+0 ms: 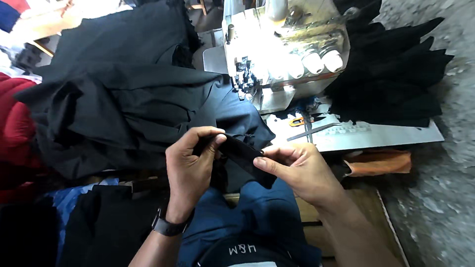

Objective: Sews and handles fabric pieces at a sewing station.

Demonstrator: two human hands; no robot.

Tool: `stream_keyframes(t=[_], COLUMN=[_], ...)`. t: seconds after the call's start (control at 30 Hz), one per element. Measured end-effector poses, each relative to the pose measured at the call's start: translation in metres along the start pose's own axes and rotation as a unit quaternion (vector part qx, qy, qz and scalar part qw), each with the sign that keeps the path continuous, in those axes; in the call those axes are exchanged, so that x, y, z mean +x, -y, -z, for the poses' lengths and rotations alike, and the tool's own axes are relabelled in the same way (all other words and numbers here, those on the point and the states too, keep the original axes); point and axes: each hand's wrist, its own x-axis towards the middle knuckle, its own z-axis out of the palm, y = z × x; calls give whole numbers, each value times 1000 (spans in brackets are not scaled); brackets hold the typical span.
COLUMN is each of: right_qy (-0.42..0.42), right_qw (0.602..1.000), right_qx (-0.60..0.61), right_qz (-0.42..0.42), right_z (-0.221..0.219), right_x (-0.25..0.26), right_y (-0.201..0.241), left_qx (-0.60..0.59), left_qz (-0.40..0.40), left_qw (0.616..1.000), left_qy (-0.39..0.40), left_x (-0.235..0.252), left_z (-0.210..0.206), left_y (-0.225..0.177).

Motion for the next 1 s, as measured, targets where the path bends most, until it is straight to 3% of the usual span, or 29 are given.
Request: stream_keyframes(t=[0.1,0.53,0.67,0.8,1.0], right_qy=[32,-27,-41,-102,-52], right_qw=[999,999,998,991,995], right_qx=[-26,-16,24,-83,-74], right_qz=[-25,9,31,41,-34], right_z=[8,14,9,14,29], right_x=[-2,18,32,65,85], right_y=[4,-17,-21,-35,-56], left_qx=[36,54,109,193,172], left_qz=[1,19,-53,-141,-121], left_qw=[999,998,992,971,978], left_qy=[-2,8,26,10,16], left_x=[9,33,54,96,106], left_z=[8,0,10,-14,-44], left_y=[1,23,19,35,81])
